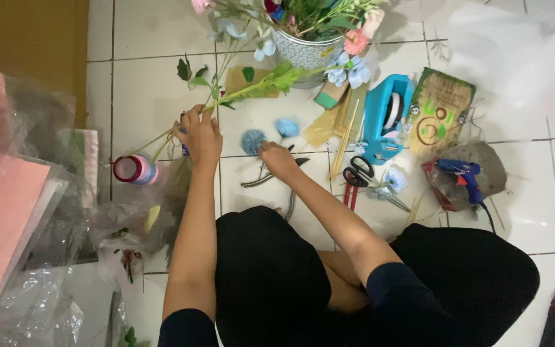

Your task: The person sits on the floor and arranges artificial flowers. They use shears to trim stems and a hot glue gun to attach flower heads to stems, placing finished pieces into a metal bucket.

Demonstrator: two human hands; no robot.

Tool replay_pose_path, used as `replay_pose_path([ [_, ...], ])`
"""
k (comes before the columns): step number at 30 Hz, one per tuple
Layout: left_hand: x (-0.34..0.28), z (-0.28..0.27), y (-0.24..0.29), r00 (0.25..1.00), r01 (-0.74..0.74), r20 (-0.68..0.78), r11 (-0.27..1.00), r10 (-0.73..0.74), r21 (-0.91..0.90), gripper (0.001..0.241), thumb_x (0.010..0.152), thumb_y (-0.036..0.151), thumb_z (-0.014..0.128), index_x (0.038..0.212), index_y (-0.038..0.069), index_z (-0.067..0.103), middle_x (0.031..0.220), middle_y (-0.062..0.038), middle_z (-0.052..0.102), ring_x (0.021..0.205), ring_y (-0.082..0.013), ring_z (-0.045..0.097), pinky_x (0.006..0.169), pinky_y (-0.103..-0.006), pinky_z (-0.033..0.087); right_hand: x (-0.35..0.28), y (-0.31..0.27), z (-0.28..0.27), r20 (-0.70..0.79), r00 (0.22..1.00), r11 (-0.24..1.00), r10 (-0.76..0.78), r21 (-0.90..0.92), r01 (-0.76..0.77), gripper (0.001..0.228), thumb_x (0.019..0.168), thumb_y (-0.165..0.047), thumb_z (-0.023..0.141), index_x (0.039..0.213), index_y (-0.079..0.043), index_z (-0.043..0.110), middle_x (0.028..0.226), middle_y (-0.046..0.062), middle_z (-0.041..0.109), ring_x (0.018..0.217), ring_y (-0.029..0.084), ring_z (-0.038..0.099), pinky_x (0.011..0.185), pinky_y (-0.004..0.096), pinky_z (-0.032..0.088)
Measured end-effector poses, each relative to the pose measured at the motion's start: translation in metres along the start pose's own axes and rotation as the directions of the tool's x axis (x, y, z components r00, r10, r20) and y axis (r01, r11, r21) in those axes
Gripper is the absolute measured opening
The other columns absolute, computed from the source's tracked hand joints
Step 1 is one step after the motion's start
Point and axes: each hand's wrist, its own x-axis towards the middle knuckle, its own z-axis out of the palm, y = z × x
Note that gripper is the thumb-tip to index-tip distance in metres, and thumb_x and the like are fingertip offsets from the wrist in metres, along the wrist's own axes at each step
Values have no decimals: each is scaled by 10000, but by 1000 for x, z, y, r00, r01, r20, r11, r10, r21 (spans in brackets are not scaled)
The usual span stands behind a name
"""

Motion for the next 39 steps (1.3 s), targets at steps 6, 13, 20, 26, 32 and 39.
replay_pose_path([
  [6,-16,10,-11,997,-51,62,997,47,61,381,792,226,766,1147,97,715,1367,-220,515,1309,-391,414,1050,-781,141,-53,7,-73,31,998,997,53,45,-55,88,842,-119,683,859,-33,672,917,145,666,886,340,684,752,462,568],
  [13,-25,8,13,987,-42,163,961,-3,275,128,937,123,730,1035,51,771,1322,-212,524,1291,-415,488,1008,-623,381,-127,-1,-183,136,980,978,144,129,-161,42,873,-88,657,888,-51,644,959,122,648,911,344,690,698,465,561],
  [20,-48,24,91,724,-234,602,941,336,-244,733,793,221,785,1471,329,527,1547,-288,267,1294,-470,439,934,-539,485,-194,-26,-258,200,872,764,446,424,-487,235,904,-65,651,1138,-66,633,1016,96,650,869,290,700,781,410,563],
  [26,-75,57,136,647,-366,694,927,316,-82,473,877,232,716,1331,186,593,1392,-185,455,1210,-396,538,931,-508,526,-228,-47,-262,-131,932,784,337,587,-201,122,941,-43,663,1062,-23,666,1094,127,694,1012,296,699,866,362,545],
  [32,-84,37,162,766,-421,432,879,476,-222,178,939,118,680,1102,46,688,1290,-180,549,1090,-382,612,895,-485,542,-239,-59,-268,-300,774,763,557,554,-334,137,948,4,657,1062,-40,721,1071,100,714,986,258,706,870,339,558],
  [39,-102,-28,199,823,-169,366,802,435,-573,227,935,171,701,1142,79,686,1341,-160,539,1040,-348,647,908,-424,537,-236,-32,-257,-188,937,891,295,409,-198,717,680,234,479,1346,-9,592,1502,166,507,1402,376,503,1122,418,458],
])
